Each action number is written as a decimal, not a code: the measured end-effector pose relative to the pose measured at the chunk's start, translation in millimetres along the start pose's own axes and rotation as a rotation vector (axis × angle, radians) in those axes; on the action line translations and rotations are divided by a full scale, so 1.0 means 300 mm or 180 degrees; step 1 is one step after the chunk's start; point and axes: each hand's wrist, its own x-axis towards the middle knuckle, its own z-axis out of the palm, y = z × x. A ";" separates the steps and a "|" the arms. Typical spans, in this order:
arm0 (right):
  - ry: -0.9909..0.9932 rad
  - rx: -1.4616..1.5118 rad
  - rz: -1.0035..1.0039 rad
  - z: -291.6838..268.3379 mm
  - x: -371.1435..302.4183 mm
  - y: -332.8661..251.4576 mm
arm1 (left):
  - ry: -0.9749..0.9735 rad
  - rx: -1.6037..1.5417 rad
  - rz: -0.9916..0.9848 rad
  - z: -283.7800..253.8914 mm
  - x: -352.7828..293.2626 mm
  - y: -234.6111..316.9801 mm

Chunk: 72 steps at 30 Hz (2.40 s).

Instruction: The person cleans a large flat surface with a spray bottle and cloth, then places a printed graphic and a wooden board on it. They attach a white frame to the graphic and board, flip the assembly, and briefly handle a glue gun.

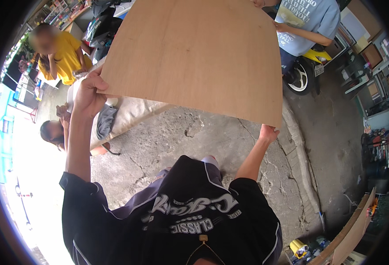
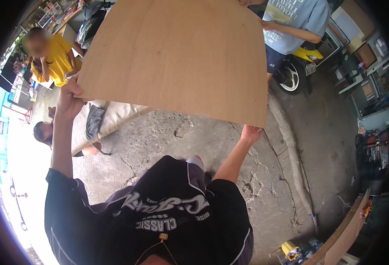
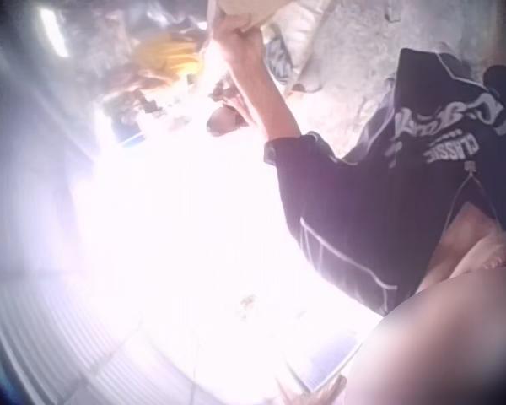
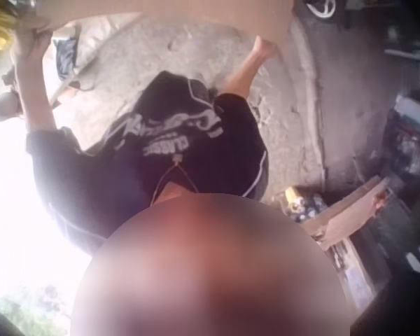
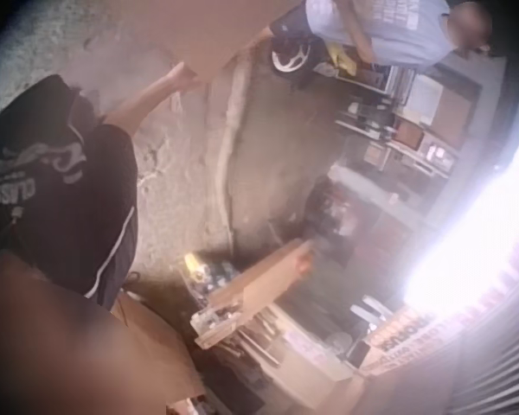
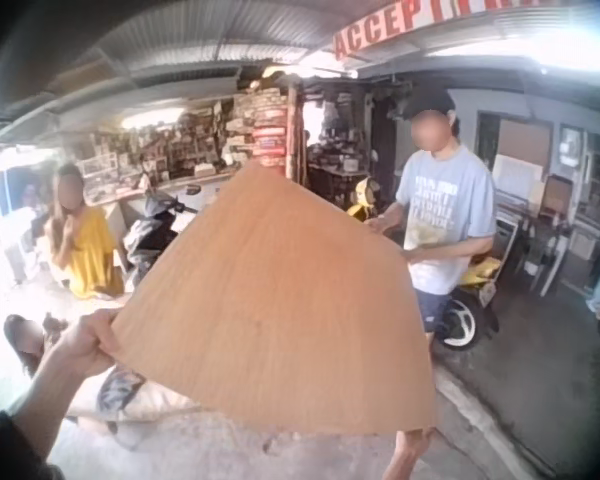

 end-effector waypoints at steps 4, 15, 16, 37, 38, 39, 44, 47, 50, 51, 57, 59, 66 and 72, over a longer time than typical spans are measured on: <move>-0.1067 -0.1182 0.0332 -0.081 0.229 -0.163 | -0.0409 -0.0483 -0.0148 -0.218 0.094 -0.070; 0.0367 -0.3025 0.0097 0.023 0.270 -0.227 | 0.0872 -0.0599 -0.0467 -0.366 0.096 -0.358; 0.0361 -0.3231 0.0080 0.035 0.271 -0.227 | 0.1080 -0.0605 -0.0527 -0.335 0.089 -0.375; 0.0858 -0.5209 0.0568 0.198 0.507 -0.101 | 0.2844 -0.0483 -0.1179 -0.449 0.102 -0.804; 0.0901 -0.5248 0.0501 0.221 0.516 -0.056 | 0.2776 -0.0458 -0.1183 -0.464 0.116 -0.816; 0.0834 -0.5286 0.0544 0.230 0.547 -0.045 | 0.2752 -0.0470 -0.1174 -0.474 0.141 -0.816; 0.0650 -0.5588 0.0743 0.258 0.699 0.034 | 0.2813 -0.0430 -0.1256 -0.516 0.241 -0.838; 0.0852 -0.5661 0.0605 0.270 0.775 0.103 | 0.2940 -0.0315 -0.1273 -0.529 0.317 -0.829; 0.0838 -0.5730 0.0743 0.249 0.845 0.177 | 0.3066 -0.0169 -0.1135 -0.561 0.343 -0.849; 0.0846 -0.5746 0.0727 0.245 0.878 0.193 | 0.3039 -0.0102 -0.1078 -0.592 0.350 -0.882; 0.0933 -0.5981 0.0813 0.266 1.000 0.296 | 0.3212 0.0336 -0.1197 -0.568 0.434 -0.895; 0.0981 -0.6104 0.0793 0.283 1.043 0.337 | 0.3315 0.0433 -0.1336 -0.571 0.446 -0.923; 0.0636 -0.6664 0.1061 0.266 1.182 0.428 | 0.3494 0.1012 -0.1541 -0.592 0.471 -1.023; 0.0618 -0.6874 0.0857 0.243 1.186 0.573 | 0.3815 0.1670 -0.1551 -0.630 0.471 -1.120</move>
